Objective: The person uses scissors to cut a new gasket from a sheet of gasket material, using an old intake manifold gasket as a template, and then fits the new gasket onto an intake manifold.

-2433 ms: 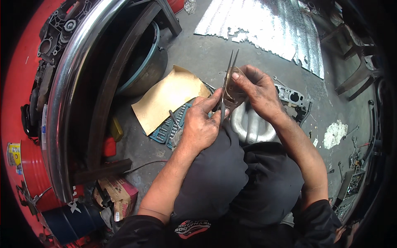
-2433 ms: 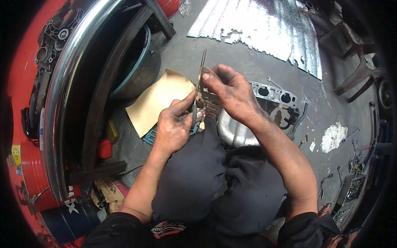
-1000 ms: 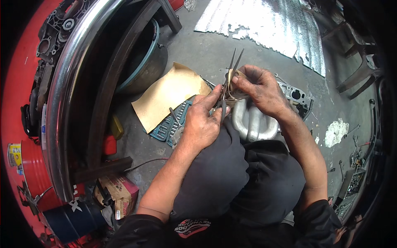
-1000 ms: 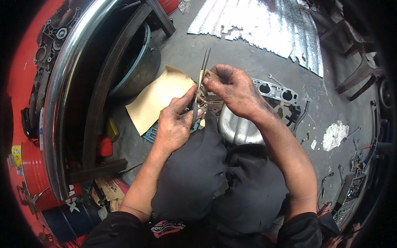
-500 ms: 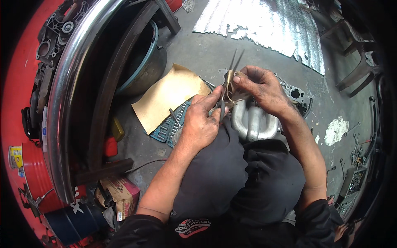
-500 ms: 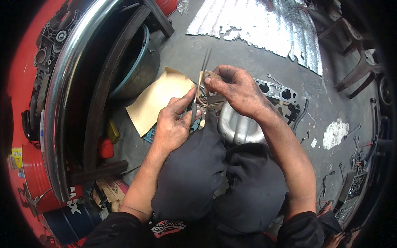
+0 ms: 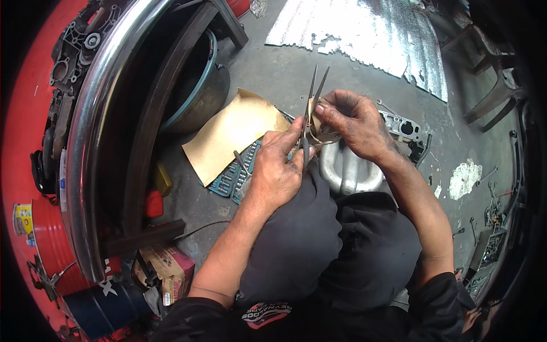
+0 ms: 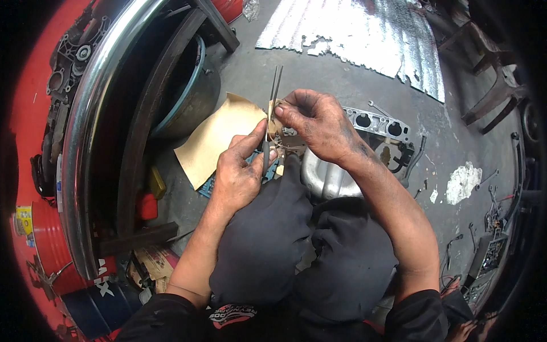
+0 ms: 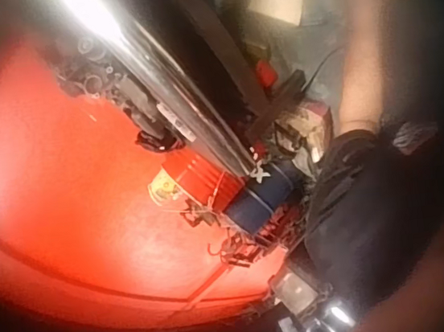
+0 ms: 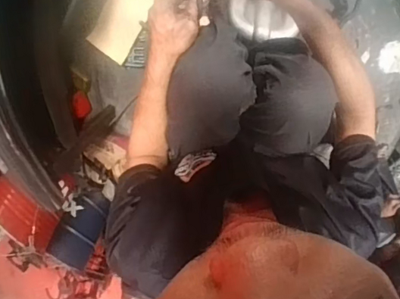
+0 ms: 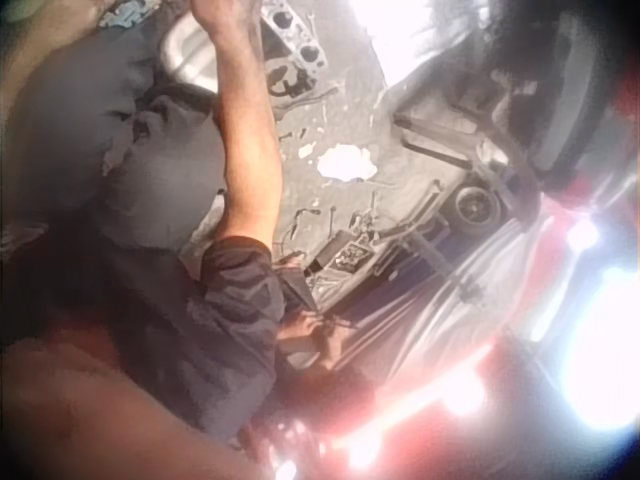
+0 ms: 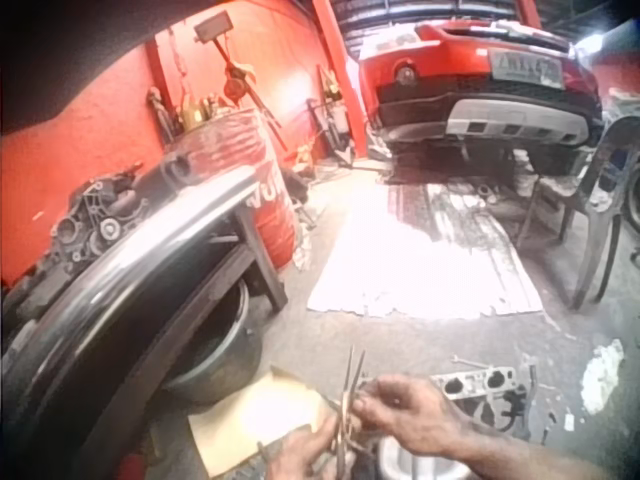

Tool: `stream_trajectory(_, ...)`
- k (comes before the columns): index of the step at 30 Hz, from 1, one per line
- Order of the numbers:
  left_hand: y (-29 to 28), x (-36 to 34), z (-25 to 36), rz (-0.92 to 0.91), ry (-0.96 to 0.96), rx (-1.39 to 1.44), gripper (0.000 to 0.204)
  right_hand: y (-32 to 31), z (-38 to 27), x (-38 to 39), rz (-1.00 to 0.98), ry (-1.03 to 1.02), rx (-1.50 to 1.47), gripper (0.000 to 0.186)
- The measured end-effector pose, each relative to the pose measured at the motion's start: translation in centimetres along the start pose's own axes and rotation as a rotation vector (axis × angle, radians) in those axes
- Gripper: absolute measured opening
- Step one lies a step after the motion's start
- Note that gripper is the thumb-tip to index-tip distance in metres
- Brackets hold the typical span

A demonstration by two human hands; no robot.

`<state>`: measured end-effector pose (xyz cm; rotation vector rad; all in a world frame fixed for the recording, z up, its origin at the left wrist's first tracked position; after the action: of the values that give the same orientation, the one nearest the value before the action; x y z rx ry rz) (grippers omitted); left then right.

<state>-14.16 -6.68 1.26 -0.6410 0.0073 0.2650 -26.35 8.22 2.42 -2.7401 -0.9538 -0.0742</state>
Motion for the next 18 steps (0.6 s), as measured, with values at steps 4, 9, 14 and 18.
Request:
stream_trajectory(4,-0.1,0.0,0.3,-0.036,-0.051,0.02,0.054,-0.5,-0.1,-0.1,-0.029,0.002,0.085,0.037)
stream_trajectory(9,-0.4,0.1,-0.1,-0.054,-0.04,0.007,0.054,-1.5,-0.8,0.2,-0.08,0.027,0.173,0.035)
stream_trajectory(14,-0.2,0.0,0.1,-0.058,-0.002,0.013,0.055,-1.9,-0.4,-0.1,-0.123,0.007,0.163,0.035)
stream_trajectory(18,-0.4,-0.1,0.3,-0.108,-0.053,0.038,0.054,-2.3,-0.5,0.0,-0.131,0.008,0.151,0.037)
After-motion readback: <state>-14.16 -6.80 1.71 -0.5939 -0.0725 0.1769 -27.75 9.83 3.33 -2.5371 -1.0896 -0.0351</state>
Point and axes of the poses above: each hand's wrist, its own x-axis away from the middle knuckle, its own y-axis out of the palm, z = x × y, the point moved 1 cm from there along -x, towards the middle knuckle, and after that the axes turned 2 degrees about x, right-handed, at the moved point
